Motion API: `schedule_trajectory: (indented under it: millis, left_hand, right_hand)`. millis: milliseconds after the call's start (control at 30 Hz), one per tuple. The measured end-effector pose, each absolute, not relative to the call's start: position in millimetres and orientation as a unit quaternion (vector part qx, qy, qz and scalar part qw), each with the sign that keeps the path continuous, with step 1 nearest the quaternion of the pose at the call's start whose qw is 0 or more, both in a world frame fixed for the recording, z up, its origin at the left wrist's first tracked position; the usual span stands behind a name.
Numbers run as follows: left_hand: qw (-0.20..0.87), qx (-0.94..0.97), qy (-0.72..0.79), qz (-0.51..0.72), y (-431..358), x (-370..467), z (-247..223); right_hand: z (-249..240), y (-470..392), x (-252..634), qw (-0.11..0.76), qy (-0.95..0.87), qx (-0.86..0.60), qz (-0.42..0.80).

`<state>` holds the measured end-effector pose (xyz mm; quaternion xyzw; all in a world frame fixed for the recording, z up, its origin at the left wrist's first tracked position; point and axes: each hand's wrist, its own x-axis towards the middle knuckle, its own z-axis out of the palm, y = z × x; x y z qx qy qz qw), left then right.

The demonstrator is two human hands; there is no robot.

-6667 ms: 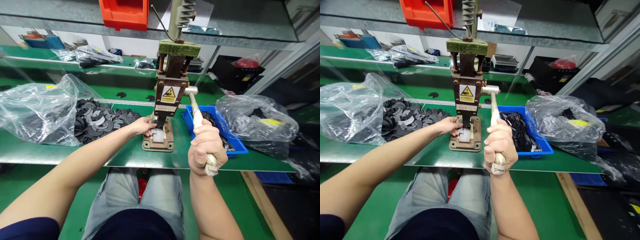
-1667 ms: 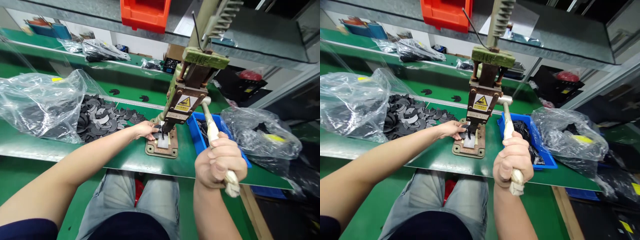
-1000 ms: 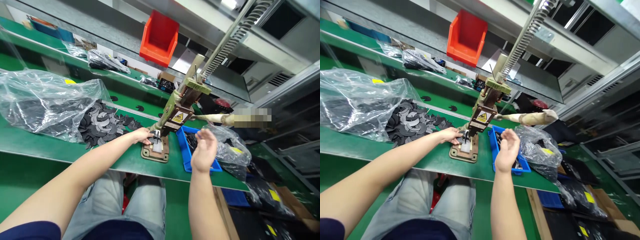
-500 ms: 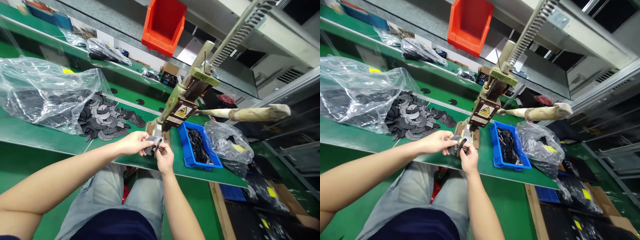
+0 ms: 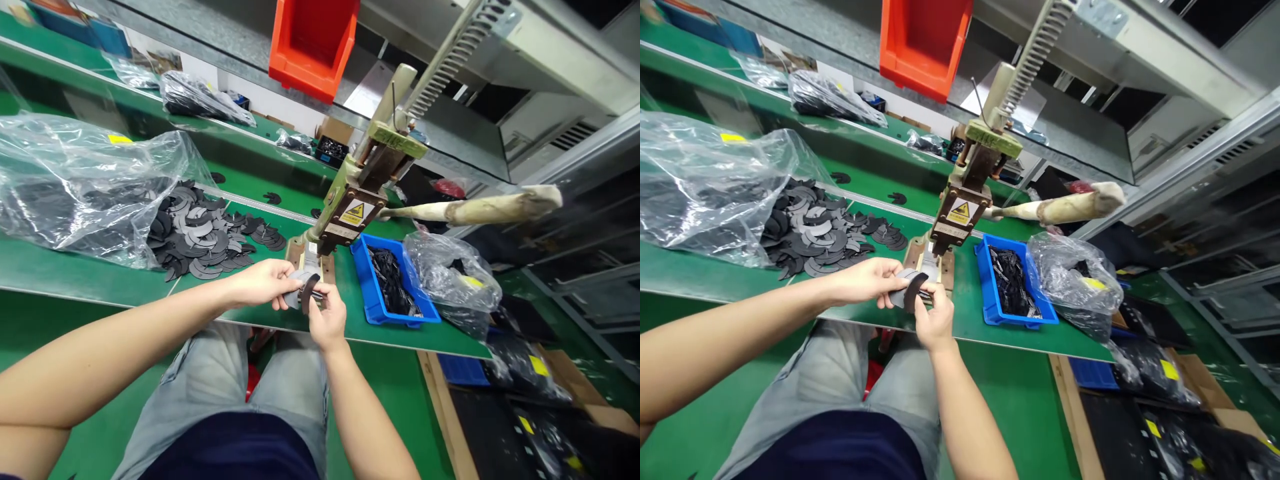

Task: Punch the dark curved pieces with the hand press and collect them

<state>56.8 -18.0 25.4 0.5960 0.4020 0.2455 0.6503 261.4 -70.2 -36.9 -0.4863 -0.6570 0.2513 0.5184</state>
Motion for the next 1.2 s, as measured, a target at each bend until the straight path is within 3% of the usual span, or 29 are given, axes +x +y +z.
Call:
schedule_trajectory:
  millis: [167,267,367,467,700,833,1067,1200]
  left_hand:
    - [0.371,0.72,0.465,0.358,-29.3,54.1,26.4]
    - [0.278,0.795,0.429,0.327,-37.9,62.3,29.5]
    - [0.314,0.788,0.44,0.295,-40.0,72.2,25.4]
    - [0.427,0.721,0.469,0.279,-37.1,76.5,16.4]
    - [0.583,0.609,0.396,0.364,-41.0,74.6,7.2]
    - [0.698,0.562,0.324,0.305,-47.1,76.8,-0.2]
    - [0.665,0.584,0.349,0.307,-41.2,79.6,-35.2]
    - [0.53,0.66,0.42,0.326,-28.8,68.7,-66.1]
  right_hand:
    - [-31.2,-71.1,275.1,0.468,-0.724,-0.474,0.18]
    - [-32.3,-71.6,275.0,0.457,-0.747,-0.46,0.151]
    - [-34.2,-73.4,274.1,0.46,-0.76,-0.439,0.138]
    - [-35.3,-77.8,274.3,0.473,-0.761,-0.421,0.139]
    - [-28.4,-92.3,280.0,0.511,-0.723,-0.427,0.186]
    - [-19.0,-97.0,286.9,0.487,-0.706,-0.444,0.261]
    - [-9.8,-93.1,308.0,0.426,-0.659,-0.51,0.353]
    - [3.6,-74.7,337.3,0.393,-0.65,-0.564,0.323]
